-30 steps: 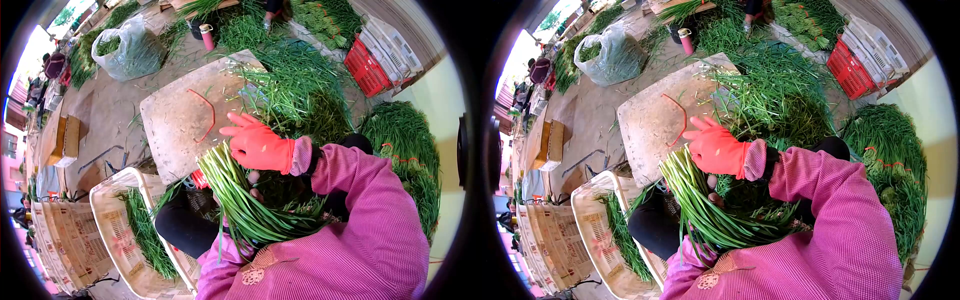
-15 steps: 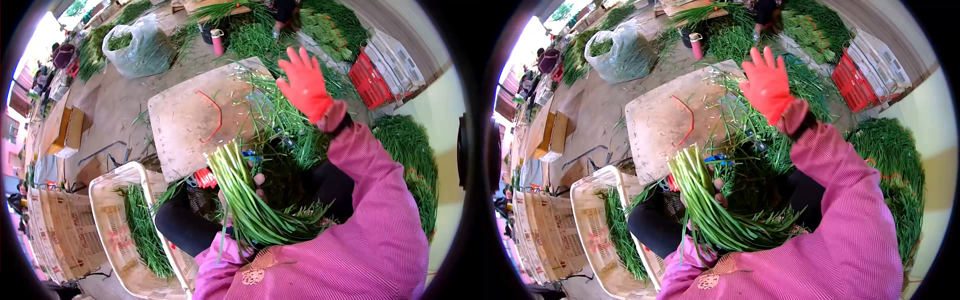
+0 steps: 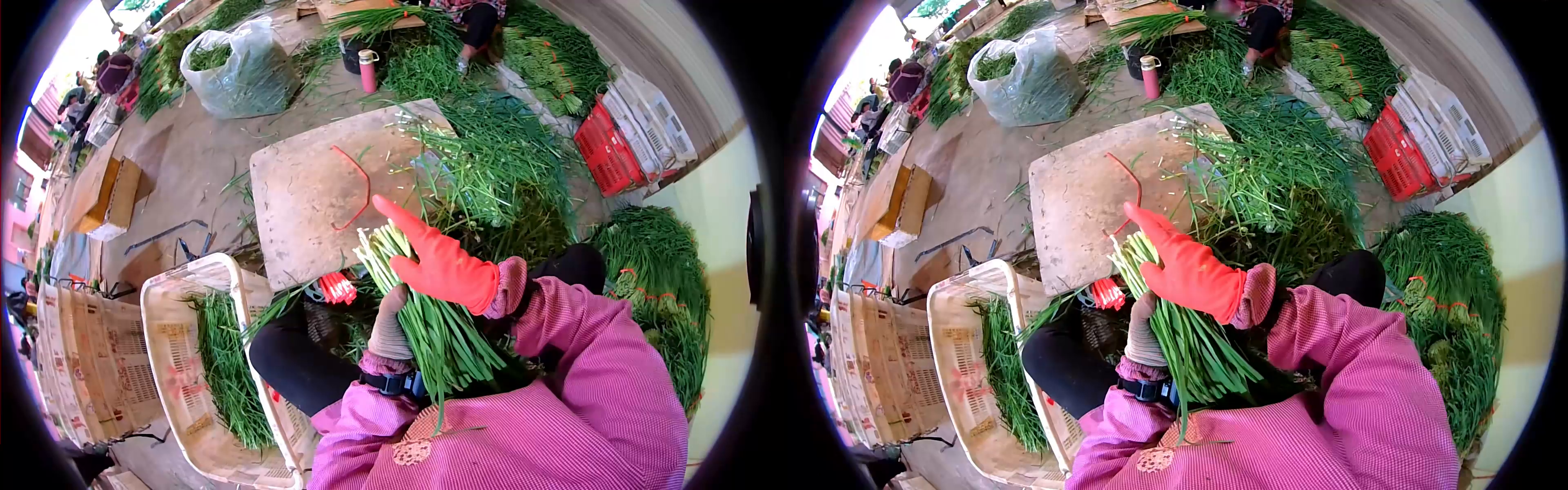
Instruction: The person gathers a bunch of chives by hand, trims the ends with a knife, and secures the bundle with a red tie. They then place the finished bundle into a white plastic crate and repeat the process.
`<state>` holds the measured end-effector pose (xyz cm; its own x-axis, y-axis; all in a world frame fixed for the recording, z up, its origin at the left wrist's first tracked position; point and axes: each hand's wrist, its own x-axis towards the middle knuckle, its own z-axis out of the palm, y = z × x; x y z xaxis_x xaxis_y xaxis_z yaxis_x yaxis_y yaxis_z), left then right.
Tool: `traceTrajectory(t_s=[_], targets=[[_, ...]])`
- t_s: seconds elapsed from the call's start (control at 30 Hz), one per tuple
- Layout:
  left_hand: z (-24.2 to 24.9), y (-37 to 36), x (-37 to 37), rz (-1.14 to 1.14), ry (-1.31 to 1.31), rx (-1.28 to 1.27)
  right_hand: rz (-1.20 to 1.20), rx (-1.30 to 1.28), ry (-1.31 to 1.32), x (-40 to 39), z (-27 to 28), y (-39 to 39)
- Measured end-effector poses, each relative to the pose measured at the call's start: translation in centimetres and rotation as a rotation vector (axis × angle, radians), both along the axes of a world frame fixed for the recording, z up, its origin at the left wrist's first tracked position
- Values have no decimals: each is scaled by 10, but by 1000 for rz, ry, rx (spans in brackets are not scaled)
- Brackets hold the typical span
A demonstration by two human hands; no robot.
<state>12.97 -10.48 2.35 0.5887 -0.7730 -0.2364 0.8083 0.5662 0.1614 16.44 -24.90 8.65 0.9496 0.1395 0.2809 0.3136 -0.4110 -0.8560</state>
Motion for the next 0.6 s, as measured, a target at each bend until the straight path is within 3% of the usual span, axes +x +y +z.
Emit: traceTrajectory(t_s=[0.03,0.13,0.23,0.37,0.4,0.43,0.5,0.53,0.6], targets=[[0,-2,0,-15,-2,-18,-2,-6,2,1,2,-2],[5,-4,2,-29,-60,9,-39,-569,-73,3,16,-8],[19,-3,-3,-27,-12,66,12,-722,-26,14,25,-14],[14,-4,-5,-107,-26,153,-3,-630,39,43,15,-22],[11,-5,-5,-122,-25,138,5,-585,233,52,23,-25],[9,-5,-5,-136,-24,123,3,-585,233,66,22,-37],[15,-4,-5,-116,-28,155,-333,-1021,-209,88,15,-63],[11,-4,-5,-101,-35,151,-332,-1021,-212,87,18,-69],[11,-3,-7,-80,-43,145,-589,-929,-540,84,30,-78]])
